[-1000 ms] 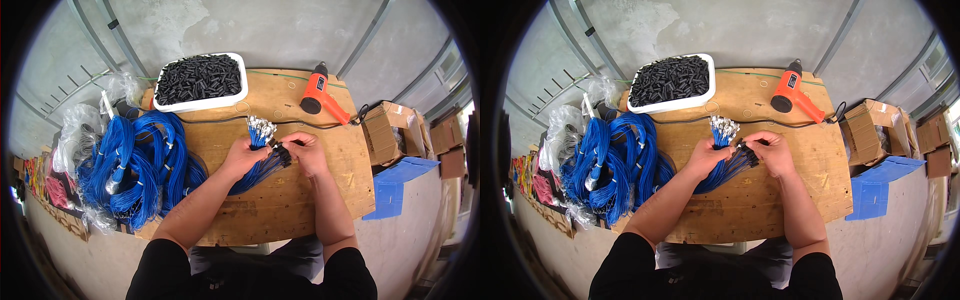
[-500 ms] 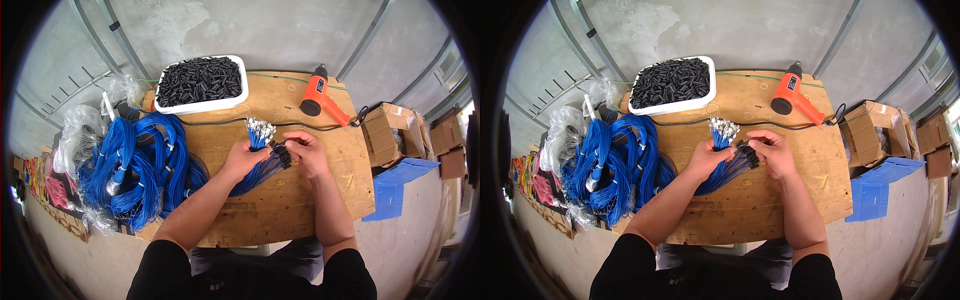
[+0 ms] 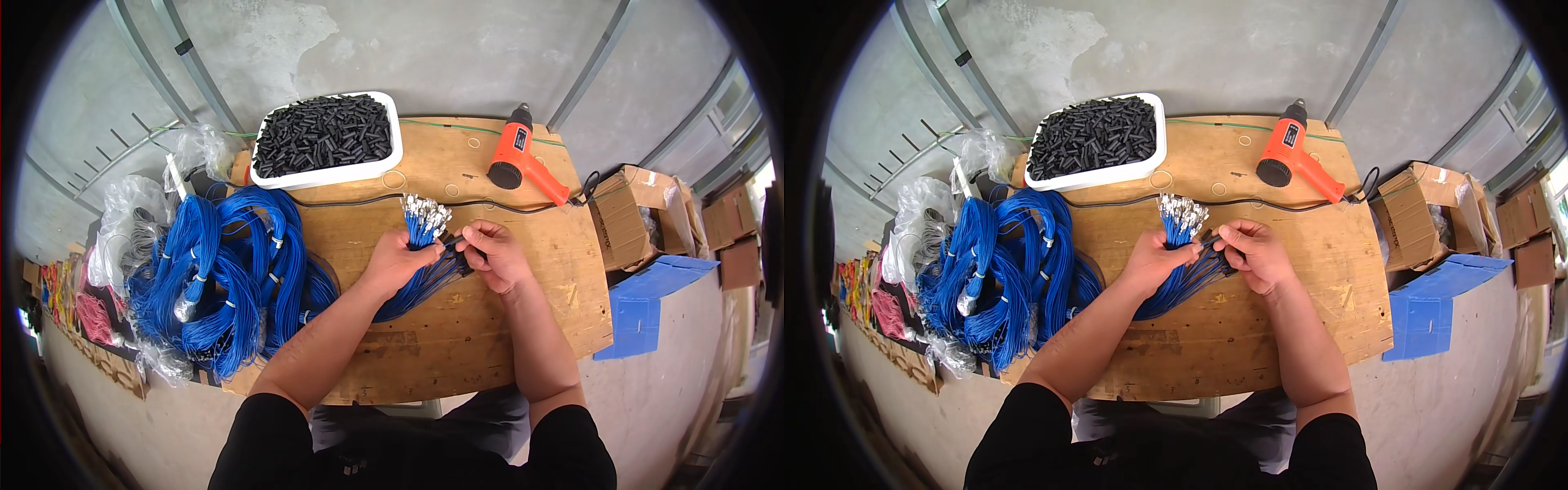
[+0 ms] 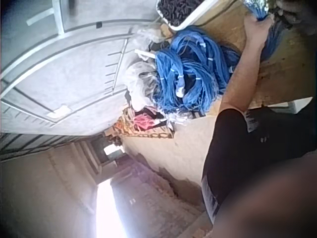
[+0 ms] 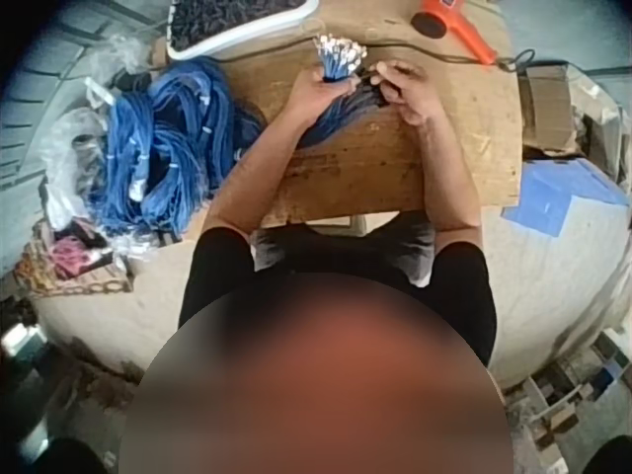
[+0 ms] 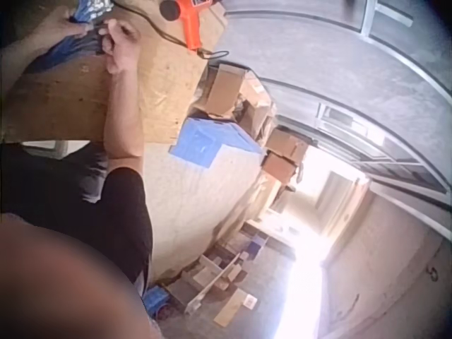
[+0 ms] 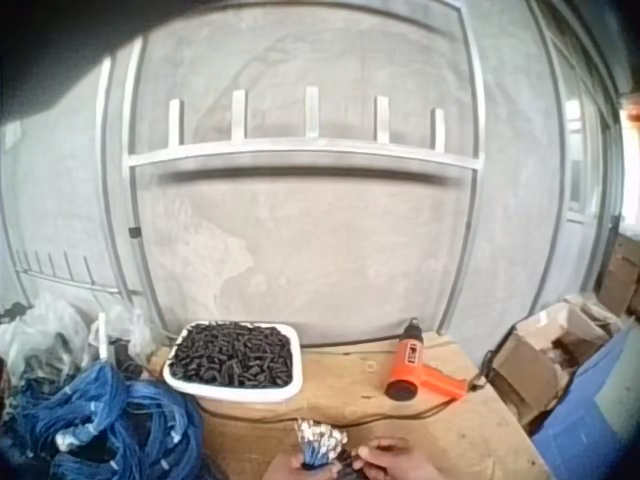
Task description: Assembling small black connector sleeves onto the ends of a bundle of blue wires.
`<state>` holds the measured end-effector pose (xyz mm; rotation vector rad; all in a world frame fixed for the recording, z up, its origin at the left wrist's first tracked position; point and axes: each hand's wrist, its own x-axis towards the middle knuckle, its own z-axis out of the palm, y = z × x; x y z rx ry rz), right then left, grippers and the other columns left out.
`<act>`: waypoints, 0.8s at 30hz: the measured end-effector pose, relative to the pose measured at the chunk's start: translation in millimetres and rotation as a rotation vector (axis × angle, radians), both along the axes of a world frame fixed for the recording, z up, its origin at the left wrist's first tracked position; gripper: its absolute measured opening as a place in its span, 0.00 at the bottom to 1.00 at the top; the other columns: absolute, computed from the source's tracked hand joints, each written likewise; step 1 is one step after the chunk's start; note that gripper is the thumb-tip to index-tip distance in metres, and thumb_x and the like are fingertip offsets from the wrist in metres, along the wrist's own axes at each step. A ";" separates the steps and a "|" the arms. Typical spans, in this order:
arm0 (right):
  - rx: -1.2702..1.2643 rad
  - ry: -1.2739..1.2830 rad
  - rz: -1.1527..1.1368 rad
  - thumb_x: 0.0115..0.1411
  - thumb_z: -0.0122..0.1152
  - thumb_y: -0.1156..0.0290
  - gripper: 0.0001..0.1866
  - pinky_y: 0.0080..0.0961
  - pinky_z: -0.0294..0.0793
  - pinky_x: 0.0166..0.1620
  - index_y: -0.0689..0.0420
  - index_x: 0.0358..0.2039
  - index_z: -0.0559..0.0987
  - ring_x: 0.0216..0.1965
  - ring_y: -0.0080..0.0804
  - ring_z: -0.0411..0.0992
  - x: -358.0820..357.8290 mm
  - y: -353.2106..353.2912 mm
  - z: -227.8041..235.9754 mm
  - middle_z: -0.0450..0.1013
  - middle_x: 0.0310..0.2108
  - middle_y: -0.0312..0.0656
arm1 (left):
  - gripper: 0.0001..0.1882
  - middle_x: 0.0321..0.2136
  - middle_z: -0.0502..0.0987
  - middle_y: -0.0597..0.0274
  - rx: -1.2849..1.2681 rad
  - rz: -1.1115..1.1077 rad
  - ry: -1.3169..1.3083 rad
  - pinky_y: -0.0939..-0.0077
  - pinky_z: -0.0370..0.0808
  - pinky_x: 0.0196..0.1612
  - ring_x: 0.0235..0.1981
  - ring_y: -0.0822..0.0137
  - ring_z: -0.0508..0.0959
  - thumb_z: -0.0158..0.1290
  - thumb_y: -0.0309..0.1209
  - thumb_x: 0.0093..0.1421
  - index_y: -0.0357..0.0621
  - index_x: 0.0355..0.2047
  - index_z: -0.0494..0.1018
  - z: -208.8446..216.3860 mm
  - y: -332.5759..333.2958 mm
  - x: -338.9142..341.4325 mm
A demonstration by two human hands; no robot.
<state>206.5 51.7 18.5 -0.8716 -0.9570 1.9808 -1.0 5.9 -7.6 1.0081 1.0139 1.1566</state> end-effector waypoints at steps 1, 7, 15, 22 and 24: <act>0.007 -0.014 0.012 0.64 0.63 0.69 0.09 0.12 0.56 0.21 0.62 0.38 0.79 0.17 0.15 0.59 -0.7 -0.5 0.3 0.77 0.28 0.40 | 0.05 0.27 0.78 0.63 -0.004 -0.001 0.017 0.80 0.72 0.34 0.28 0.74 0.75 0.59 0.22 0.58 0.34 0.35 0.77 -0.1 0.0 -0.2; 0.029 -0.027 -0.006 0.62 0.65 0.71 0.07 0.13 0.55 0.21 0.60 0.36 0.79 0.17 0.15 0.59 -0.9 -1.0 -1.6 0.76 0.26 0.38 | 0.05 0.27 0.78 0.62 0.000 -0.015 0.011 0.80 0.73 0.35 0.29 0.74 0.76 0.59 0.22 0.58 0.34 0.35 0.77 0.8 -0.2 0.0; 0.160 -0.083 -0.211 0.59 0.68 0.75 0.04 0.13 0.57 0.22 0.61 0.32 0.81 0.19 0.13 0.61 8.3 0.8 6.2 0.74 0.24 0.32 | 0.08 0.30 0.81 0.66 0.075 0.019 0.117 0.82 0.74 0.35 0.30 0.79 0.77 0.61 0.26 0.60 0.36 0.39 0.80 2.9 -4.4 5.5; 0.363 -0.280 -0.189 0.60 0.66 0.76 0.05 0.15 0.71 0.36 0.63 0.35 0.83 0.30 0.16 0.72 -8.8 -9.2 6.6 0.79 0.29 0.34 | 0.11 0.26 0.80 0.71 0.069 -0.039 0.110 0.83 0.73 0.32 0.27 0.82 0.75 0.61 0.29 0.61 0.39 0.42 0.82 -1.6 -2.7 2.1; 0.378 -0.271 -0.191 0.60 0.66 0.76 0.05 0.15 0.72 0.36 0.63 0.35 0.83 0.30 0.16 0.73 -8.4 -9.4 6.4 0.79 0.30 0.35 | 0.11 0.26 0.80 0.70 0.074 -0.060 0.144 0.83 0.73 0.31 0.27 0.82 0.75 0.62 0.29 0.61 0.39 0.42 0.82 -1.6 -2.7 4.0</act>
